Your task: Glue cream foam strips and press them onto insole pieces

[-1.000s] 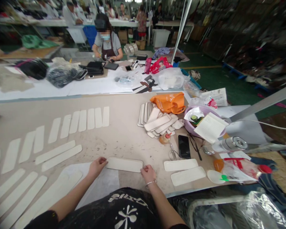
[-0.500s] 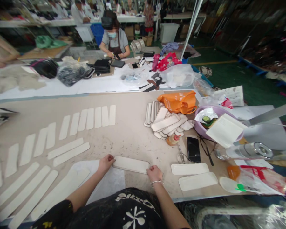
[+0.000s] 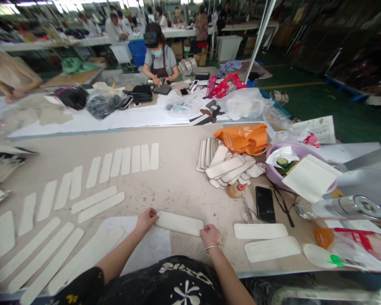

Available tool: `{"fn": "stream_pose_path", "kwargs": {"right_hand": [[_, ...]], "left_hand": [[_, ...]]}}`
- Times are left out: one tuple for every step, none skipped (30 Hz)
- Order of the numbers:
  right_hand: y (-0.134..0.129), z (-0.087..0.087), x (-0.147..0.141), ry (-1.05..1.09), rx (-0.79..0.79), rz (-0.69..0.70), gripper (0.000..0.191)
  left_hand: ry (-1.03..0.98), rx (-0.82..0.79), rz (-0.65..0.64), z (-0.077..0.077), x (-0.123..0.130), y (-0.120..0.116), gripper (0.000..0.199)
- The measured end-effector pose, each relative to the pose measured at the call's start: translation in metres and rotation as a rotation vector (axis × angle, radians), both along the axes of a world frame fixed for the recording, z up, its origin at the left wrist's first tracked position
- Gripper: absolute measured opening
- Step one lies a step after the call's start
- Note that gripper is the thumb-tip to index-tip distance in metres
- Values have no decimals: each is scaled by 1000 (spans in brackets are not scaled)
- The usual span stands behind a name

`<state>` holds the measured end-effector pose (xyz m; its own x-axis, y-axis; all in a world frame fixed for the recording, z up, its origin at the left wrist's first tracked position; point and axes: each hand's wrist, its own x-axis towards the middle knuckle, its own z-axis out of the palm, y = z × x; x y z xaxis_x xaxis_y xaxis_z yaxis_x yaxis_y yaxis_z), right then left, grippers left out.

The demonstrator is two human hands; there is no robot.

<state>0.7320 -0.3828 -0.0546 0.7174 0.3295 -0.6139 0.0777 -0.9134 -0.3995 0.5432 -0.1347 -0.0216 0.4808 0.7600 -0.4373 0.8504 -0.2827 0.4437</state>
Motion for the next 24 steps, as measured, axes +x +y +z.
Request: {"fn": "stream_pose_path", "kwargs": {"right_hand": [[0, 0, 0, 5, 2, 0, 19], [0, 0, 0, 9, 3, -1, 19], [0, 0, 1, 12, 3, -2, 20], [0, 1, 1, 12, 1, -5, 20], [1, 1, 1, 12, -1, -10, 20], [1, 2, 1, 9, -4, -15, 20], [2, 3, 1, 6, -7, -21, 20], [2, 5, 1, 1, -10, -27, 19], [3, 6, 1, -4, -13, -32, 18], [4, 7, 1, -7, -17, -38, 17], [5, 7, 1, -9, -21, -43, 17], [6, 8, 1, -11, -24, -48, 16], [6, 8, 2, -14, -26, -53, 17], [6, 8, 2, -17, -28, -56, 17], [6, 8, 2, -20, -30, -58, 18], [6, 7, 2, -23, -30, -60, 18], [6, 7, 2, -25, -30, -60, 18], [6, 6, 2, -27, -29, -60, 19], [5, 5, 2, -27, -25, -59, 19], [5, 5, 1, -26, -19, -55, 19], [5, 4, 1, -23, -13, -49, 18], [4, 4, 1, -20, -6, -42, 18], [4, 3, 0, -16, -1, -34, 18], [3, 3, 0, -12, 3, -26, 18]], "left_hand": [[5, 0, -1, 0, 0, 1, 8], [10, 0, -3, -1, 1, 1, 8], [14, -1, -6, -1, 1, 2, 8], [19, -3, -9, -1, 1, 2, 8], [23, -7, -13, -1, 1, 3, 8], [26, -11, -17, -1, 2, 3, 8], [29, -15, -21, -1, 2, 4, 7], [32, -19, -24, -1, 2, 4, 7], [35, -22, -27, -1, 2, 4, 7], [38, -25, -30, -1, 3, 5, 7], [42, -28, -32, -1, 3, 5, 7], [45, -31, -36, -1, 3, 6, 7], [48, -35, -41, -1, 3, 6, 7], [50, -38, -47, -1, 3, 7, 7], [53, -40, -52, -2, 2, 7, 7], [54, -42, -58, -2, 2, 8, 8], [56, -42, -63, -3, 2, 8, 8], [56, -41, -65, -3, 2, 9, 8], [57, -39, -66, -4, 2, 9, 9], [56, -35, -65, -4, 2, 9, 9], [55, -31, -62, -4, 2, 8, 8], [55, -26, -57, -4, 2, 8, 8], [54, -22, -51, -4, 2, 7, 8], [52, -17, -44, -3, 2, 5, 8]]}}
